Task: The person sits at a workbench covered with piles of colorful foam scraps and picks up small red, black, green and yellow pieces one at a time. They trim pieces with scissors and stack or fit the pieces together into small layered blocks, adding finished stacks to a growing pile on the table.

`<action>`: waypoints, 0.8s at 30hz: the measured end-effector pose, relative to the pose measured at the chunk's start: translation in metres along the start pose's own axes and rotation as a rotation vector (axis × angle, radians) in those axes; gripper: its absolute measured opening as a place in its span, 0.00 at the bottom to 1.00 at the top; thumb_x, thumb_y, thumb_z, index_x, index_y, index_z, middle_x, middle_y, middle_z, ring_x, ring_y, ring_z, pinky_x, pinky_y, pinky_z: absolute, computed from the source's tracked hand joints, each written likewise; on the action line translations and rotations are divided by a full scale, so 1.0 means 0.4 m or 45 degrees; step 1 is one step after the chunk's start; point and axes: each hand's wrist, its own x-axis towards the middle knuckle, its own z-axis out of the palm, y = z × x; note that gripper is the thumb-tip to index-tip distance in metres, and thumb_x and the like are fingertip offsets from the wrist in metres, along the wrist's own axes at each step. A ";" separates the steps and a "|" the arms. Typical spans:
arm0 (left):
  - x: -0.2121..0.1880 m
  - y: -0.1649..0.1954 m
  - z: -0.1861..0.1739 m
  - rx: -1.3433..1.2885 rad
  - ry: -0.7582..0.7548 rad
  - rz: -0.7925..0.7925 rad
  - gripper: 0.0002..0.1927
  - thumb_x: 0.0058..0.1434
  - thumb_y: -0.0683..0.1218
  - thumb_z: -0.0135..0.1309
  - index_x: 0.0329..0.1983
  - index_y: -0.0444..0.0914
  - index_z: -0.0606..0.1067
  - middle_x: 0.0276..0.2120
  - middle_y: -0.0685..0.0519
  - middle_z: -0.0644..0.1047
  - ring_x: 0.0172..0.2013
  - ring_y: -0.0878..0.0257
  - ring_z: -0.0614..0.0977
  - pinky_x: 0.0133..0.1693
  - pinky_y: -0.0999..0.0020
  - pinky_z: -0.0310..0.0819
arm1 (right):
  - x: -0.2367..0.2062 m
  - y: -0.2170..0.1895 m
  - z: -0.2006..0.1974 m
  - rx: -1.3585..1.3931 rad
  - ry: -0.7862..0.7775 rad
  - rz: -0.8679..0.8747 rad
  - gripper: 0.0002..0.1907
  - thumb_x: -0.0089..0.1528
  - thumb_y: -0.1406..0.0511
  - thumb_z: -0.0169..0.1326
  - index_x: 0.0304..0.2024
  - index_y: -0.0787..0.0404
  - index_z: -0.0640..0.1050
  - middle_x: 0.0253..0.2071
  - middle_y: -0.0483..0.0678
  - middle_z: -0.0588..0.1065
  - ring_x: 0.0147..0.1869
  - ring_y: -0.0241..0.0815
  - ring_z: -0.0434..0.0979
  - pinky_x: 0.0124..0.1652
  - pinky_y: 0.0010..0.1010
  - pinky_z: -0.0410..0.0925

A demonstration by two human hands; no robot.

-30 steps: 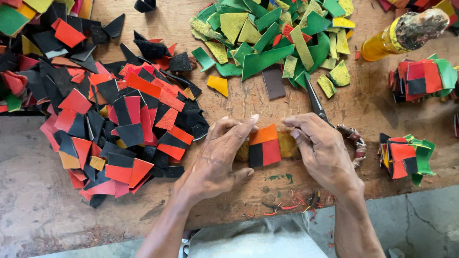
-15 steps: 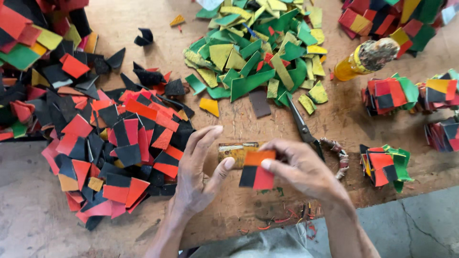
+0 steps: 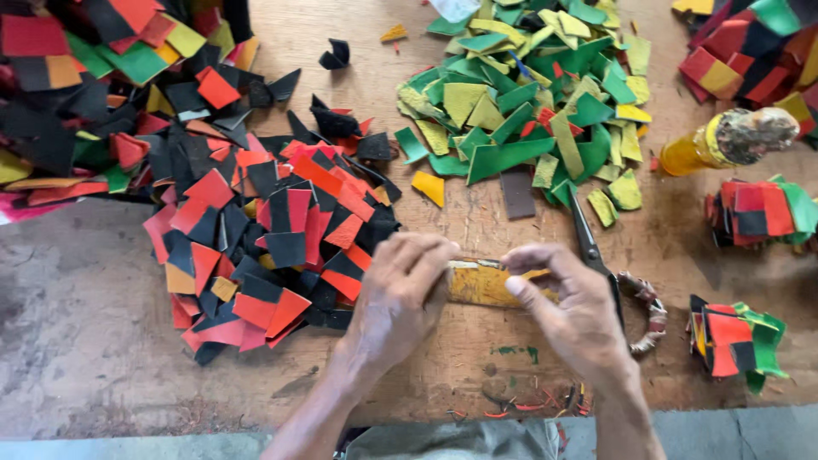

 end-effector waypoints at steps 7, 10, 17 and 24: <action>0.021 -0.057 -0.167 0.537 0.234 -0.374 0.39 0.48 0.44 0.72 0.62 0.31 0.70 0.56 0.42 0.69 0.56 0.46 0.68 0.58 0.52 0.65 | 0.009 -0.005 0.051 -0.277 0.027 -0.070 0.14 0.59 0.69 0.61 0.47 0.65 0.77 0.41 0.47 0.80 0.44 0.35 0.81 0.47 0.27 0.73; 0.025 -0.089 -0.214 0.522 0.143 -0.509 0.40 0.48 0.44 0.73 0.63 0.30 0.68 0.54 0.41 0.69 0.53 0.46 0.69 0.55 0.54 0.66 | 0.016 0.002 0.052 -0.327 0.036 -0.081 0.13 0.60 0.69 0.61 0.47 0.64 0.77 0.41 0.47 0.80 0.44 0.35 0.81 0.47 0.26 0.73; -0.001 -0.096 -0.178 0.112 -0.085 -0.432 0.27 0.49 0.38 0.67 0.53 0.35 0.73 0.48 0.43 0.74 0.49 0.45 0.77 0.49 0.57 0.71 | 0.023 0.009 0.050 -0.337 0.047 -0.052 0.13 0.60 0.69 0.61 0.47 0.64 0.77 0.41 0.46 0.81 0.45 0.34 0.81 0.48 0.26 0.73; -0.001 -0.097 -0.188 0.331 0.165 -0.420 0.23 0.53 0.36 0.63 0.53 0.34 0.74 0.52 0.43 0.72 0.55 0.48 0.74 0.57 0.55 0.67 | 0.026 0.011 0.047 -0.283 0.049 -0.040 0.13 0.60 0.70 0.60 0.47 0.65 0.77 0.42 0.46 0.80 0.46 0.33 0.80 0.49 0.25 0.73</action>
